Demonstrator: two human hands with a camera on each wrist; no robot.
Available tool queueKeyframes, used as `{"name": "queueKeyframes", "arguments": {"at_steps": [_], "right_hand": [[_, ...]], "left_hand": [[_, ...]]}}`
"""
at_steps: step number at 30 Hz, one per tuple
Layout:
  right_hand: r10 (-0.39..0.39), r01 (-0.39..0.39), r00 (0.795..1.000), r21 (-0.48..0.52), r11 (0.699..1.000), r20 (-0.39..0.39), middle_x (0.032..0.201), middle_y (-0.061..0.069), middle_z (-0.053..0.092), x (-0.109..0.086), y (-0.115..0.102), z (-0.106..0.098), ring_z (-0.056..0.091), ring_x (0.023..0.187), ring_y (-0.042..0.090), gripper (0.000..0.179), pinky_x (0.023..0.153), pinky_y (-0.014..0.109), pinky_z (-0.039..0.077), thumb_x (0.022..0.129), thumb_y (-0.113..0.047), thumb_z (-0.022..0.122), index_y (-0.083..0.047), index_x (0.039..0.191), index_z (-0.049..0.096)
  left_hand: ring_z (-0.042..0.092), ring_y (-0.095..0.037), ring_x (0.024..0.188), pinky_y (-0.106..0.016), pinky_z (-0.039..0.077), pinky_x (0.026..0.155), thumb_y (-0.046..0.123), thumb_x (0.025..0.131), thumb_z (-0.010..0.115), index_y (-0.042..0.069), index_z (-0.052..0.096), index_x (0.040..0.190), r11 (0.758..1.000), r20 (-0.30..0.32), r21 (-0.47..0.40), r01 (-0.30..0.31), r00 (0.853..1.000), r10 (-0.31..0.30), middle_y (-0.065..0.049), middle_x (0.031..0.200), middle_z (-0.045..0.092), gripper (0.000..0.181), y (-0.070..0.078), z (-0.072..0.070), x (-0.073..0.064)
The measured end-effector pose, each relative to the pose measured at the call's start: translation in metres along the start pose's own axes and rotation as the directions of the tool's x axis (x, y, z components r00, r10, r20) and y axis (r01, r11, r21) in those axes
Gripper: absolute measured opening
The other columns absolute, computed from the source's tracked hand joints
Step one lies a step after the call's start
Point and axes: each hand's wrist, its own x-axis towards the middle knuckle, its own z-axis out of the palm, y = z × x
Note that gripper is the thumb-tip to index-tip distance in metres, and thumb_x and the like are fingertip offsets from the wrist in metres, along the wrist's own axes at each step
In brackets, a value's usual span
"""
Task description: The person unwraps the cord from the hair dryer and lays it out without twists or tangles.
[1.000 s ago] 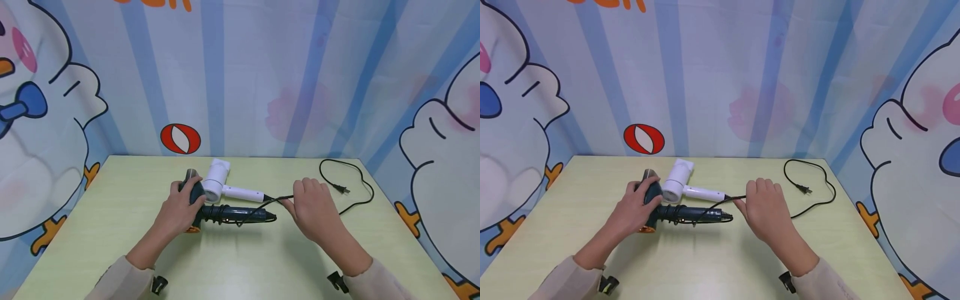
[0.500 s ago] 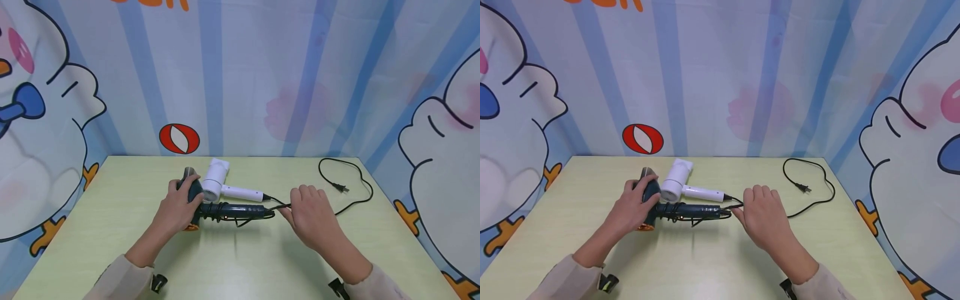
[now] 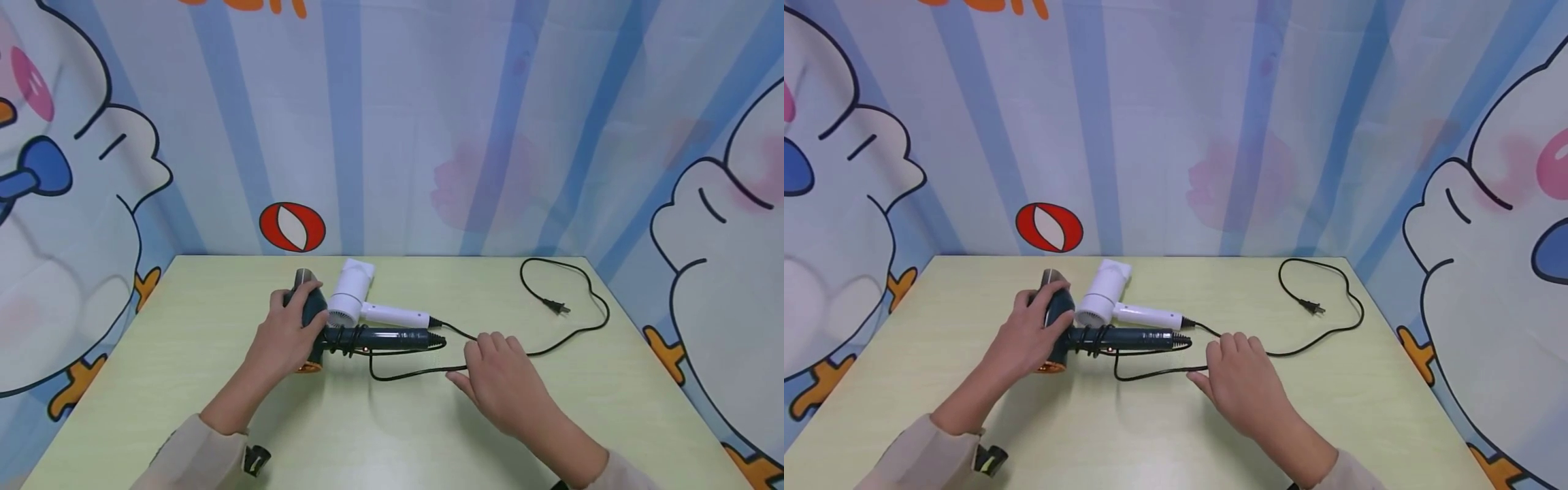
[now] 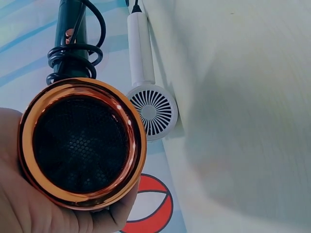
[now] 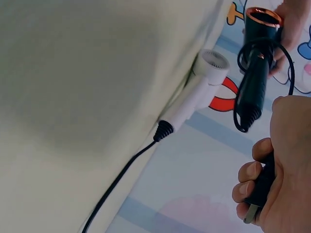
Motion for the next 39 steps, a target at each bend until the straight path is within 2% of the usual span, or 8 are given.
{"name": "queueKeyframes", "arguments": {"at_steps": [8, 15, 22, 29, 39], "right_hand": [[-0.023, 0.024, 0.999, -0.014, 1.000, 0.026, 0.072, 0.001, 0.030, -0.005, -0.006, 0.009, 0.031, 0.069, 0.021, 0.049, 0.069, 0.035, 0.031, 0.099, -0.051, 0.057, -0.010, 0.079, 0.039], [-0.027, 0.028, 0.999, -0.018, 0.999, 0.033, 0.073, 0.002, 0.032, -0.007, -0.008, 0.011, 0.037, 0.072, 0.022, 0.049, 0.073, 0.038, 0.038, 0.099, -0.050, 0.058, -0.009, 0.079, 0.041], [-0.019, 0.020, 0.999, -0.019, 1.000, 0.050, 0.072, 0.002, 0.034, -0.007, -0.006, 0.016, 0.039, 0.072, 0.023, 0.049, 0.073, 0.039, 0.039, 0.099, -0.050, 0.058, -0.008, 0.079, 0.043], [0.011, -0.009, 0.998, -0.034, 0.999, 0.066, 0.069, 0.002, 0.032, -0.003, 0.004, 0.026, 0.033, 0.065, 0.022, 0.050, 0.067, 0.037, 0.033, 0.099, -0.049, 0.061, -0.008, 0.078, 0.042], [0.091, -0.088, 0.995, -0.073, 0.993, 0.041, 0.066, 0.004, 0.031, 0.013, 0.026, 0.042, 0.032, 0.060, 0.022, 0.051, 0.062, 0.037, 0.033, 0.099, -0.046, 0.062, -0.007, 0.074, 0.040]], "left_hand": [[0.059, -0.047, 0.106, -0.047, 0.059, 0.073, 0.040, 0.104, 0.053, 0.031, 0.034, 0.155, 1.000, -0.020, -0.012, -0.006, 1.000, 0.006, -0.026, 0.152, 0.026, 0.055, 0.002, -0.004, 0.000], [0.058, -0.048, 0.106, -0.047, 0.059, 0.072, 0.040, 0.104, 0.052, 0.032, 0.032, 0.156, 1.000, -0.010, -0.027, 0.003, 1.000, -0.003, -0.026, 0.152, 0.025, 0.056, 0.001, -0.009, 0.001], [0.058, -0.048, 0.107, -0.048, 0.059, 0.075, 0.039, 0.104, 0.051, 0.031, 0.033, 0.156, 0.999, -0.005, -0.040, 0.002, 1.000, -0.002, -0.026, 0.152, 0.026, 0.055, 0.000, -0.010, 0.001], [0.056, -0.048, 0.113, -0.054, 0.057, 0.081, 0.042, 0.105, 0.050, 0.032, 0.032, 0.156, 0.999, 0.021, -0.047, -0.004, 1.000, 0.005, -0.027, 0.153, 0.026, 0.056, -0.002, -0.011, 0.001], [0.053, -0.048, 0.119, -0.057, 0.056, 0.086, 0.044, 0.105, 0.050, 0.033, 0.031, 0.157, 0.998, 0.052, -0.070, -0.001, 0.999, 0.005, -0.025, 0.154, 0.026, 0.056, -0.002, -0.013, -0.001]]}}
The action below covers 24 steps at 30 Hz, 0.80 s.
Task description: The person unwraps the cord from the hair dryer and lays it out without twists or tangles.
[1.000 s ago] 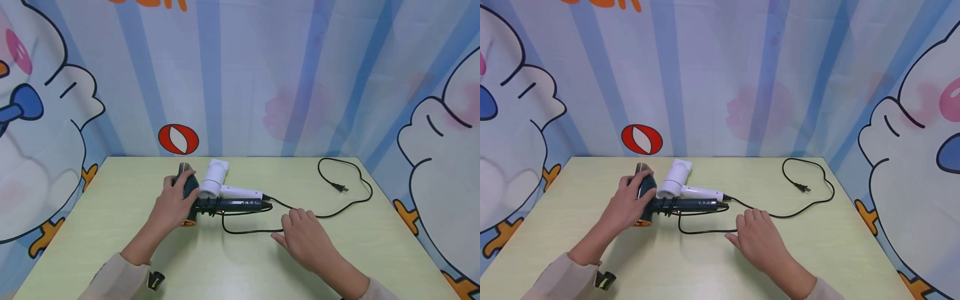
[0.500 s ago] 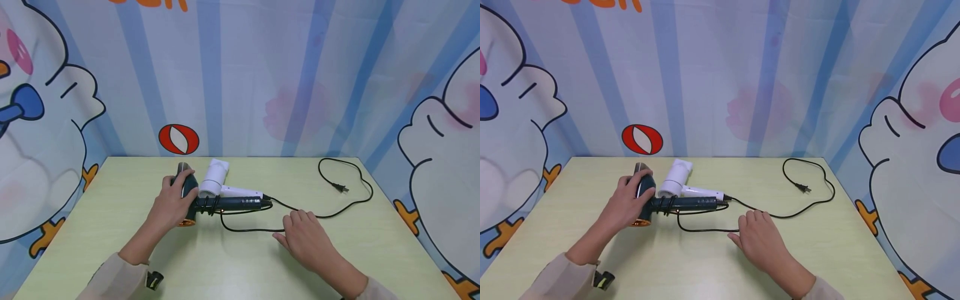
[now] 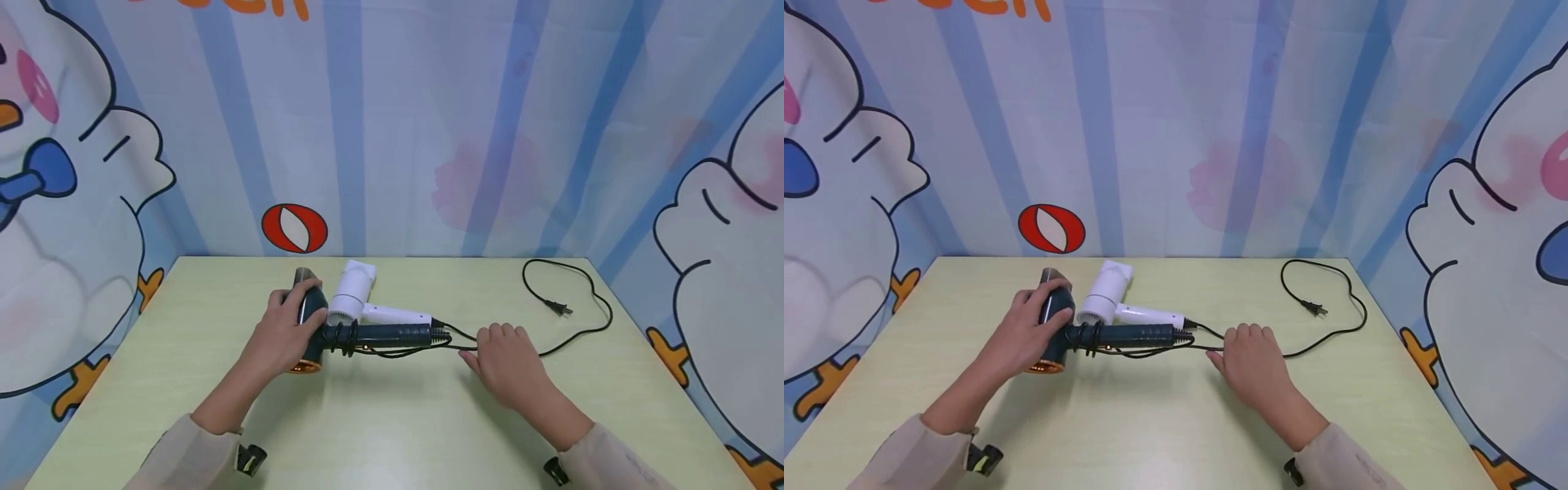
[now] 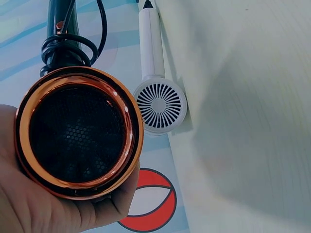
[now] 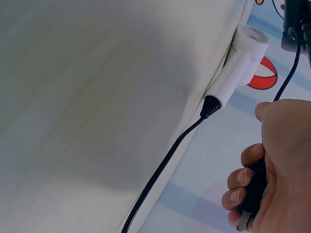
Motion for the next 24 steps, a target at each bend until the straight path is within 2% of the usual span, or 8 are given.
{"name": "queueKeyframes", "arguments": {"at_steps": [11, 18, 24], "right_hand": [[0.034, -0.035, 0.998, -0.014, 0.999, -0.055, 0.062, 0.004, 0.027, 0.010, 0.008, 0.003, 0.031, 0.056, 0.022, 0.055, 0.058, 0.036, 0.031, 0.097, -0.041, 0.067, -0.009, 0.067, 0.034], [0.124, -0.125, 0.992, -0.040, 0.991, -0.025, 0.061, 0.005, 0.034, 0.016, 0.013, 0.008, 0.042, 0.057, 0.026, 0.055, 0.059, 0.040, 0.038, 0.097, -0.043, 0.066, -0.007, 0.067, 0.038], [0.184, -0.185, 0.982, -0.015, 0.983, -0.051, 0.061, 0.007, 0.037, 0.022, 0.016, 0.007, 0.043, 0.057, 0.028, 0.055, 0.058, 0.040, 0.038, 0.098, -0.042, 0.065, -0.007, 0.066, 0.038]], "left_hand": [[0.053, -0.048, 0.120, -0.058, 0.055, 0.088, 0.043, 0.105, 0.051, 0.034, 0.032, 0.156, 1.000, -0.015, 0.002, -0.009, 1.000, 0.009, -0.024, 0.154, 0.027, 0.055, 0.001, 0.000, -0.002], [0.053, -0.048, 0.119, -0.058, 0.055, 0.086, 0.043, 0.105, 0.051, 0.033, 0.032, 0.156, 1.000, -0.004, 0.011, -0.021, 1.000, 0.022, -0.025, 0.153, 0.027, 0.056, 0.002, -0.001, -0.004], [0.053, -0.047, 0.118, -0.057, 0.055, 0.087, 0.041, 0.105, 0.051, 0.032, 0.032, 0.156, 1.000, 0.012, 0.007, -0.028, 1.000, 0.028, -0.025, 0.153, 0.027, 0.055, 0.002, -0.001, -0.008]]}}
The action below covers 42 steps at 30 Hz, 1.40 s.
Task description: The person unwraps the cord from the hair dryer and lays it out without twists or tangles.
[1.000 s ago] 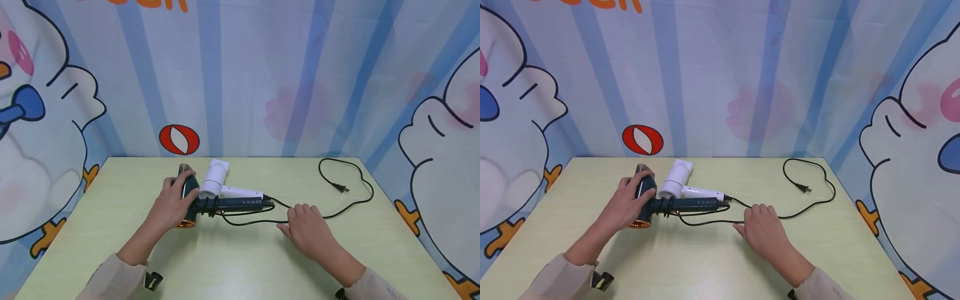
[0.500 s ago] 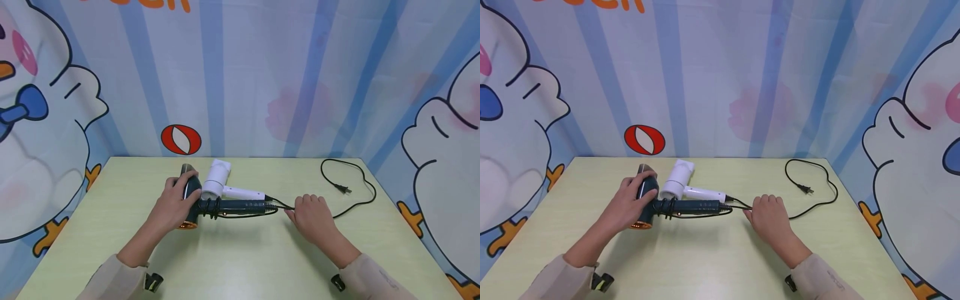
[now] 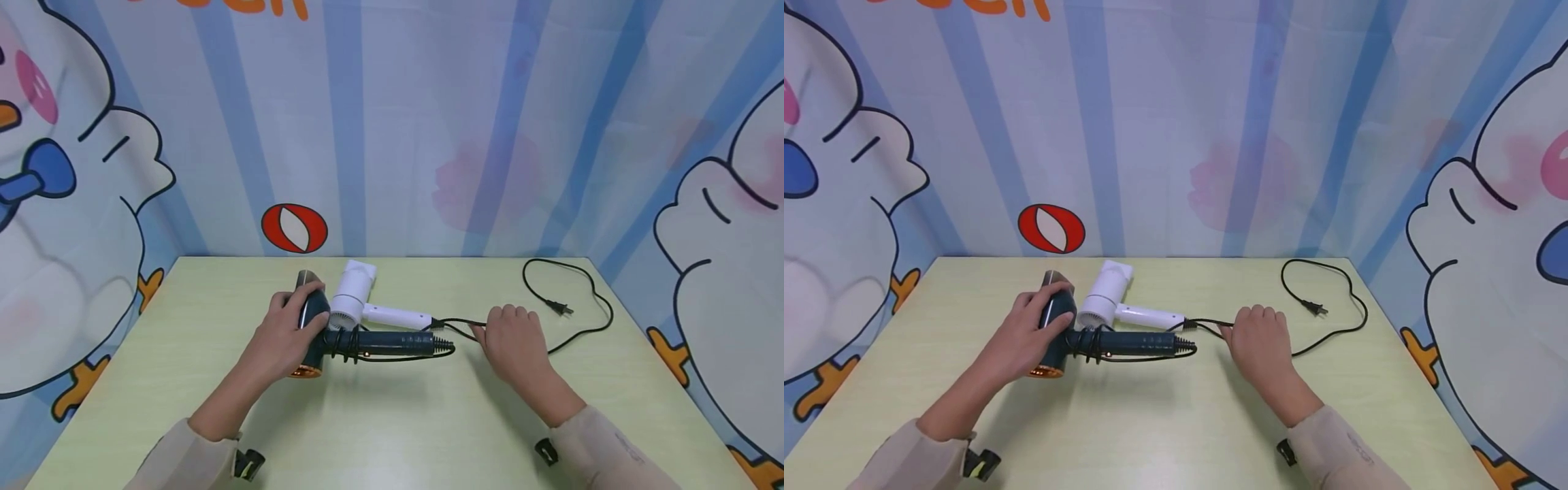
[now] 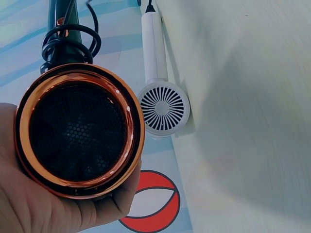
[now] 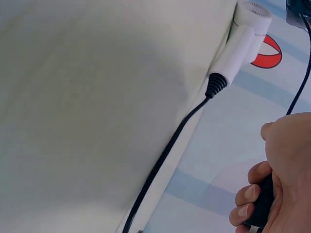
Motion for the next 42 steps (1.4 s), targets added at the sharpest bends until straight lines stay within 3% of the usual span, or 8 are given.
{"name": "queueKeyframes", "arguments": {"at_steps": [6, 14, 19, 30, 42], "right_hand": [[0.037, -0.037, 0.999, 0.034, 0.999, -0.007, 0.061, 0.008, 0.037, 0.010, 0.003, -0.007, 0.041, 0.056, 0.028, 0.055, 0.057, 0.041, 0.037, 0.101, -0.042, 0.060, -0.008, 0.064, 0.036], [0.121, -0.120, 0.993, 0.110, 0.987, -0.007, 0.063, 0.010, 0.040, 0.033, 0.015, -0.037, 0.043, 0.056, 0.031, 0.053, 0.055, 0.043, 0.036, 0.103, -0.042, 0.055, -0.007, 0.067, 0.039], [0.127, -0.128, 0.992, 0.127, 0.984, 0.011, 0.062, 0.010, 0.039, 0.038, 0.018, -0.047, 0.041, 0.054, 0.029, 0.054, 0.054, 0.041, 0.033, 0.104, -0.043, 0.053, -0.007, 0.066, 0.039], [0.135, -0.142, 0.989, 0.166, 0.976, 0.055, 0.067, 0.011, 0.042, 0.030, 0.014, -0.053, 0.042, 0.060, 0.030, 0.050, 0.058, 0.042, 0.033, 0.105, -0.042, 0.052, -0.006, 0.072, 0.042], [0.040, -0.036, 0.999, 0.188, 0.982, -0.017, 0.069, 0.008, 0.037, 0.002, 0.000, -0.063, 0.037, 0.063, 0.026, 0.044, 0.060, 0.039, 0.031, 0.102, -0.038, 0.058, -0.008, 0.075, 0.039]], "left_hand": [[0.054, -0.047, 0.117, -0.056, 0.056, 0.085, 0.041, 0.105, 0.052, 0.032, 0.032, 0.156, 1.000, 0.017, 0.000, 0.003, 1.000, -0.003, -0.025, 0.152, 0.027, 0.056, -0.003, 0.003, -0.002], [0.056, -0.046, 0.114, -0.055, 0.057, 0.082, 0.043, 0.104, 0.052, 0.034, 0.032, 0.156, 1.000, 0.020, 0.011, 0.014, 1.000, -0.014, -0.024, 0.152, 0.028, 0.056, -0.006, 0.007, -0.004], [0.056, -0.046, 0.113, -0.054, 0.057, 0.082, 0.042, 0.104, 0.052, 0.034, 0.033, 0.155, 1.000, 0.019, 0.015, 0.018, 1.000, -0.018, -0.024, 0.151, 0.028, 0.055, -0.008, 0.008, -0.004], [0.056, -0.047, 0.113, -0.055, 0.057, 0.082, 0.042, 0.104, 0.052, 0.034, 0.032, 0.156, 0.999, 0.009, 0.023, 0.028, 1.000, -0.029, -0.025, 0.152, 0.027, 0.056, -0.013, 0.008, -0.002], [0.056, -0.048, 0.114, -0.055, 0.057, 0.082, 0.043, 0.104, 0.051, 0.033, 0.032, 0.156, 0.999, 0.000, 0.035, 0.040, 0.999, -0.040, -0.025, 0.152, 0.027, 0.056, -0.018, 0.007, 0.000]]}}
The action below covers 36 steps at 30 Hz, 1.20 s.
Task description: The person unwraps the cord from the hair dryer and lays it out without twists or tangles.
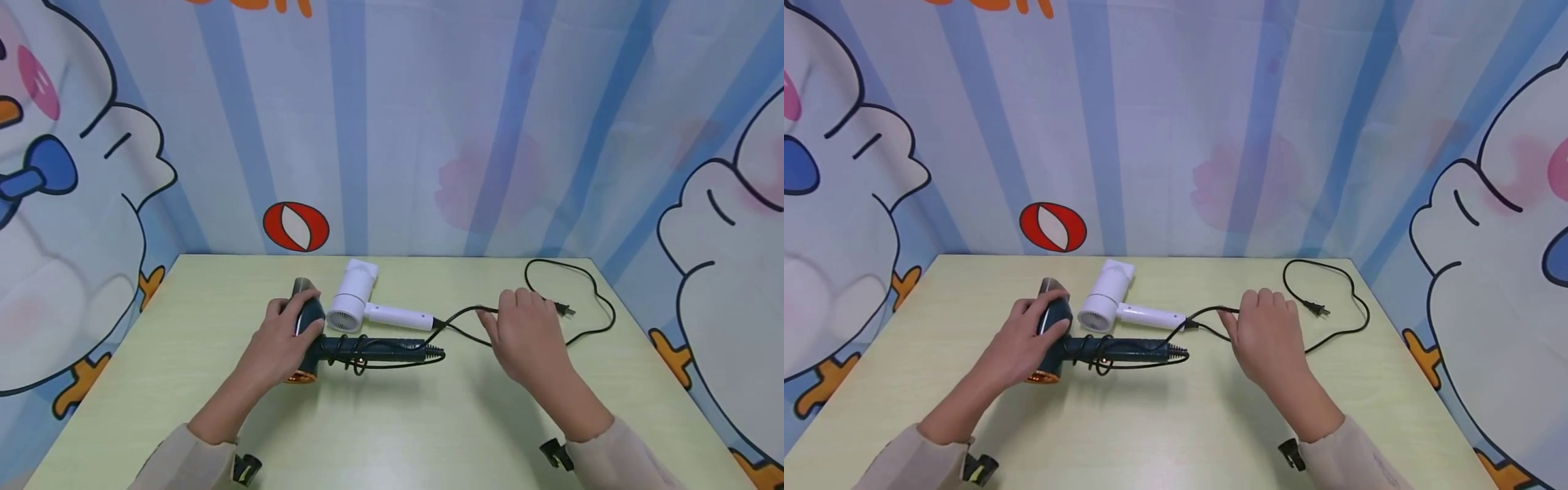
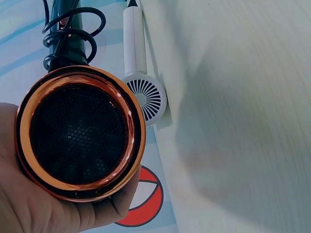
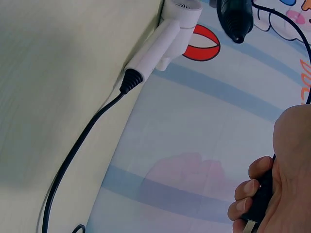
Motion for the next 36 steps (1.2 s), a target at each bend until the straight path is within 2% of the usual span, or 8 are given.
{"name": "queueKeyframes", "arguments": {"at_steps": [5, 11, 17, 22, 28, 36], "right_hand": [[-0.036, 0.036, 0.999, -0.005, 0.999, -0.030, 0.068, 0.006, 0.034, -0.013, -0.007, -0.007, 0.035, 0.062, 0.025, 0.045, 0.061, 0.037, 0.028, 0.099, -0.037, 0.062, -0.009, 0.074, 0.037], [-0.063, 0.064, 0.997, 0.023, 0.998, -0.041, 0.070, 0.004, 0.032, -0.038, -0.017, -0.016, 0.030, 0.063, 0.022, 0.043, 0.062, 0.036, 0.025, 0.097, -0.038, 0.060, -0.010, 0.075, 0.037], [-0.067, 0.068, 0.996, 0.028, 0.997, -0.058, 0.071, 0.004, 0.032, -0.044, -0.019, -0.015, 0.031, 0.065, 0.023, 0.043, 0.063, 0.036, 0.026, 0.097, -0.040, 0.059, -0.009, 0.076, 0.038], [-0.058, 0.059, 0.998, 0.030, 0.998, -0.031, 0.071, 0.004, 0.033, -0.046, -0.020, -0.016, 0.031, 0.065, 0.022, 0.043, 0.063, 0.036, 0.026, 0.100, -0.041, 0.057, -0.009, 0.077, 0.039], [-0.060, 0.060, 0.998, 0.031, 0.998, 0.022, 0.074, 0.004, 0.034, -0.051, -0.024, -0.019, 0.033, 0.069, 0.023, 0.040, 0.066, 0.037, 0.027, 0.097, -0.039, 0.062, -0.009, 0.080, 0.041], [-0.107, 0.106, 0.991, 0.014, 0.994, 0.078, 0.075, 0.003, 0.034, -0.061, -0.029, -0.012, 0.033, 0.069, 0.021, 0.042, 0.067, 0.036, 0.029, 0.098, -0.043, 0.062, -0.010, 0.080, 0.043]], "left_hand": [[0.056, -0.048, 0.114, -0.056, 0.057, 0.082, 0.044, 0.105, 0.049, 0.032, 0.032, 0.156, 1.000, -0.004, 0.000, 0.003, 1.000, -0.003, -0.026, 0.152, 0.027, 0.056, -0.002, -0.001, 0.002], [0.056, -0.049, 0.113, -0.055, 0.057, 0.082, 0.044, 0.105, 0.049, 0.032, 0.031, 0.157, 1.000, -0.011, 0.001, -0.004, 1.000, 0.004, -0.027, 0.152, 0.027, 0.056, -0.001, -0.002, 0.004], [0.056, -0.049, 0.113, -0.055, 0.057, 0.081, 0.043, 0.105, 0.049, 0.031, 0.031, 0.157, 1.000, -0.014, -0.002, 0.002, 1.000, -0.002, -0.027, 0.152, 0.026, 0.056, 0.001, -0.003, 0.005], [0.056, -0.050, 0.113, -0.055, 0.057, 0.081, 0.042, 0.105, 0.049, 0.031, 0.031, 0.157, 1.000, -0.013, -0.003, 0.008, 1.000, -0.008, -0.028, 0.152, 0.026, 0.056, 0.000, -0.003, 0.005], [0.056, -0.050, 0.113, -0.056, 0.057, 0.082, 0.042, 0.105, 0.049, 0.031, 0.032, 0.157, 1.000, -0.029, 0.004, 0.010, 1.000, -0.010, -0.028, 0.152, 0.026, 0.056, -0.002, -0.004, 0.007], [0.056, -0.051, 0.113, -0.057, 0.057, 0.083, 0.044, 0.105, 0.047, 0.032, 0.031, 0.157, 1.000, -0.049, -0.007, 0.016, 0.999, -0.017, -0.028, 0.153, 0.025, 0.056, -0.003, -0.009, 0.008]]}}
